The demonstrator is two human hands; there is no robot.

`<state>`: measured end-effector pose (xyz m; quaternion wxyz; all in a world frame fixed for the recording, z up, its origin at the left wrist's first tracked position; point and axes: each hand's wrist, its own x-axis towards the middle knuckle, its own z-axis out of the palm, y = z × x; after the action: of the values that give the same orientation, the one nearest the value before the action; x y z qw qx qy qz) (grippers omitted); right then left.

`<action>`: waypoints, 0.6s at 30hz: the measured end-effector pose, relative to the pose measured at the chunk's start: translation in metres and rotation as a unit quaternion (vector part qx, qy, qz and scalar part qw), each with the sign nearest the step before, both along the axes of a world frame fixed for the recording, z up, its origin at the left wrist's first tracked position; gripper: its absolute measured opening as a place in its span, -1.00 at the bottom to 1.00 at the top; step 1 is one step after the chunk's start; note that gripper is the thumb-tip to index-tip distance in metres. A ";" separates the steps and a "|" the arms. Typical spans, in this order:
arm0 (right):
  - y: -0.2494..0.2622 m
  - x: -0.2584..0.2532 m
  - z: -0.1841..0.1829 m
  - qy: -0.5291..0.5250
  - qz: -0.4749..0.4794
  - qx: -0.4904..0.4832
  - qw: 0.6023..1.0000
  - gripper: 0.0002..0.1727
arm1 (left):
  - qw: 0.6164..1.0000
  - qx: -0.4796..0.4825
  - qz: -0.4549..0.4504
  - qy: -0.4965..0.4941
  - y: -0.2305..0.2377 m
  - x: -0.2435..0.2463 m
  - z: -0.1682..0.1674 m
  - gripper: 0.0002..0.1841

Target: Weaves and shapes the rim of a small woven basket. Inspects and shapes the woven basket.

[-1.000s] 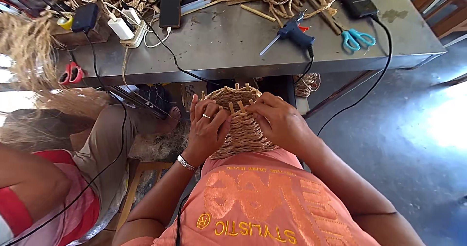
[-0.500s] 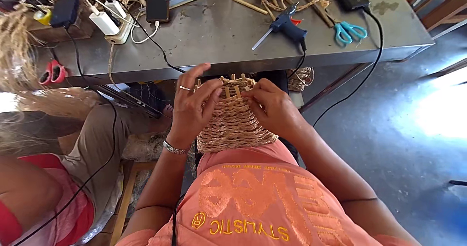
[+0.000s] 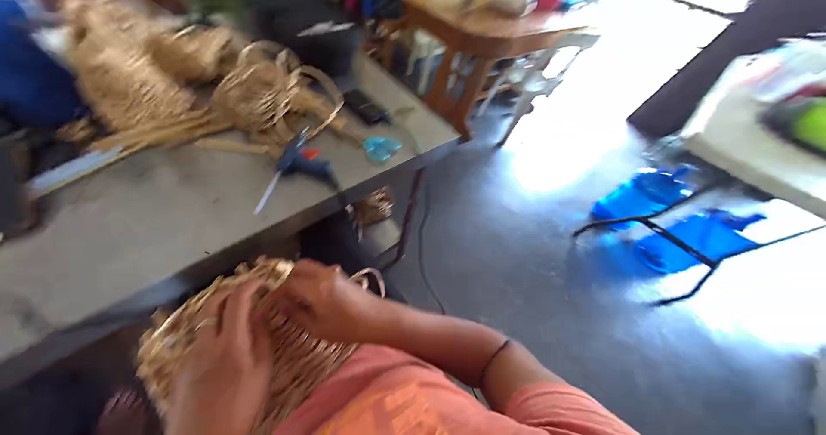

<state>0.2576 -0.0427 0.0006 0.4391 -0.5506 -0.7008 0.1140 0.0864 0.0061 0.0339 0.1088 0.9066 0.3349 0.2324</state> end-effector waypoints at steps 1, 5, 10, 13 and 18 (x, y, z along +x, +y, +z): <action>-0.002 0.002 0.003 0.005 0.003 -0.001 1.000 -0.80 | 1.000 -0.005 -0.011 0.010 0.000 0.002 0.005 -0.62; -0.008 0.003 0.011 0.018 0.029 -0.023 0.999 -0.75 | 1.000 -0.010 -0.012 0.026 0.005 0.007 0.011 -0.64; -0.008 0.004 0.005 0.023 0.047 -0.012 0.999 -0.69 | 1.000 0.004 0.012 0.004 0.014 0.006 -0.003 -0.61; -0.009 0.003 0.006 0.022 0.046 -0.021 0.998 -0.68 | 1.000 0.009 0.005 0.009 0.016 0.005 -0.005 -0.63; -0.014 0.007 0.006 0.024 0.038 -0.048 0.998 -0.68 | 1.000 0.015 0.015 0.011 0.016 0.006 -0.005 -0.62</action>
<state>0.2649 -0.0571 0.0068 0.4237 -0.5412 -0.7043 0.1776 0.0928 0.0225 0.0285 0.0881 0.9055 0.3461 0.2292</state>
